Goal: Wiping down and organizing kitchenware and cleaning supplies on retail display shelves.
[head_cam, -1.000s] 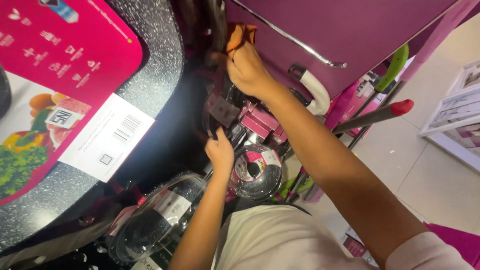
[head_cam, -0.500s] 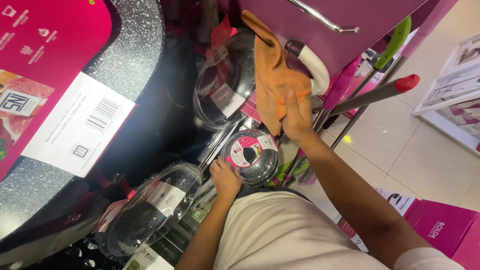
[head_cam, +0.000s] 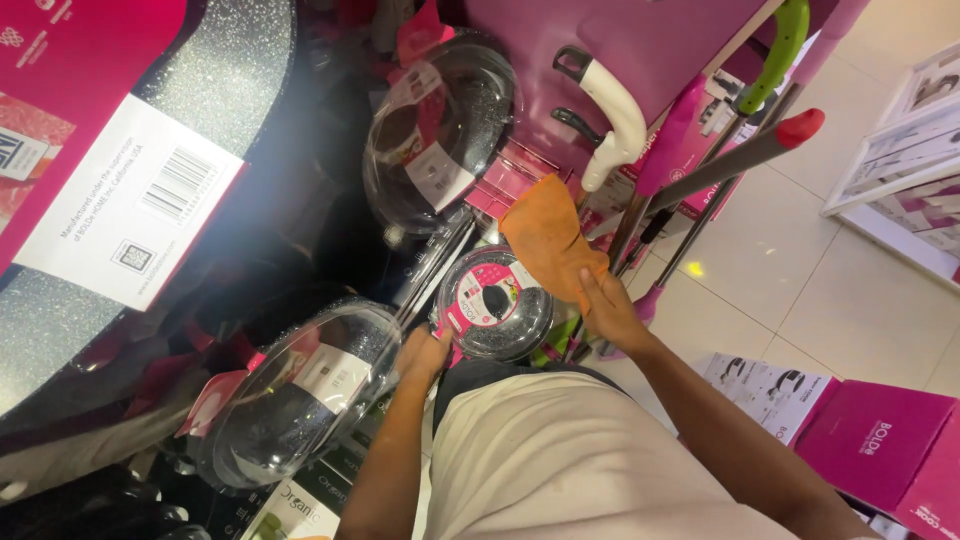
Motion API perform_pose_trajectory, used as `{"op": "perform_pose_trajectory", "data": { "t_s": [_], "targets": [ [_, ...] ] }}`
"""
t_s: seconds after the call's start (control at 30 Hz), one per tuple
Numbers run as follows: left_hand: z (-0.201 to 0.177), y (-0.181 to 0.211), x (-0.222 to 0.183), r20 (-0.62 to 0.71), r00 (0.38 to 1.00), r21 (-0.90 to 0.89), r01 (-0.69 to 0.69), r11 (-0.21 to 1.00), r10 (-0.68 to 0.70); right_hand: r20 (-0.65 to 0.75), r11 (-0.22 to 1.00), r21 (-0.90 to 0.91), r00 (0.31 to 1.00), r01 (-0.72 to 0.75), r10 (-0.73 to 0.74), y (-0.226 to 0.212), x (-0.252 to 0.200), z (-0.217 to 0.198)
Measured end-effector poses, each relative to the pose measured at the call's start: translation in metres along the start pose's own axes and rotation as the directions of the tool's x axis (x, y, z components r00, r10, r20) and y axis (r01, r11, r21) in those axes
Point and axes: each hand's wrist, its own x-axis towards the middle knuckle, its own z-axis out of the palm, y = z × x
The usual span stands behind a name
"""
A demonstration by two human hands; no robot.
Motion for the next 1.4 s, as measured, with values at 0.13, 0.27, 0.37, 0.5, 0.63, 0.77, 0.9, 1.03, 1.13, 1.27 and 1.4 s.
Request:
{"op": "perform_pose_trajectory", "data": {
  "t_s": [0.13,0.27,0.37,0.5,0.63,0.77,0.9,1.03,1.13,1.27,1.4],
  "targets": [
    [-0.013,0.002,-0.019,-0.058,0.996,-0.019,-0.066,0.998,0.064,-0.060,0.988,0.033,0.986,-0.152,0.153,0.019,-0.005,-0.003],
    [-0.014,0.003,-0.029,-0.084,0.992,0.013,-0.096,0.995,0.097,-0.181,0.856,0.148,0.837,-0.495,0.516,-0.016,-0.024,0.017],
    [-0.004,0.003,-0.020,-0.083,0.993,0.048,-0.085,0.995,0.088,-0.223,0.865,0.038,0.839,-0.501,0.496,0.078,-0.018,0.011],
    [0.005,-0.006,-0.013,-0.092,0.992,0.010,-0.084,0.996,0.084,-0.270,0.694,-0.390,0.795,-0.605,0.543,0.138,-0.034,0.007],
    [0.004,-0.009,-0.024,-0.106,0.990,-0.046,-0.101,0.994,0.096,-0.133,0.743,-0.497,0.886,-0.448,0.444,0.108,-0.044,0.032],
    [0.005,-0.007,-0.029,-0.106,0.992,-0.108,-0.073,0.991,0.062,-0.051,0.919,-0.161,0.933,-0.360,0.356,0.113,-0.033,0.035],
    [0.011,0.000,-0.029,-0.081,0.994,-0.113,-0.075,0.991,0.066,-0.091,0.848,-0.011,0.845,-0.530,0.527,0.265,-0.025,-0.004],
    [0.016,0.002,-0.027,-0.060,0.997,-0.143,-0.047,0.989,0.039,-0.087,0.801,-0.318,0.856,-0.508,0.509,0.247,-0.017,0.011],
    [0.010,0.006,-0.035,-0.047,0.998,-0.120,-0.045,0.992,0.039,-0.123,0.794,-0.331,0.858,-0.510,0.499,0.206,-0.025,0.019],
    [0.005,0.009,-0.033,-0.040,0.998,-0.091,-0.049,0.995,0.045,-0.181,0.634,-0.540,0.813,-0.553,0.554,0.172,-0.046,-0.006],
    [0.002,0.009,-0.027,-0.005,0.999,-0.059,-0.046,0.997,0.046,-0.227,0.568,-0.549,0.763,-0.614,0.605,0.175,-0.102,-0.041]
  ]
}}
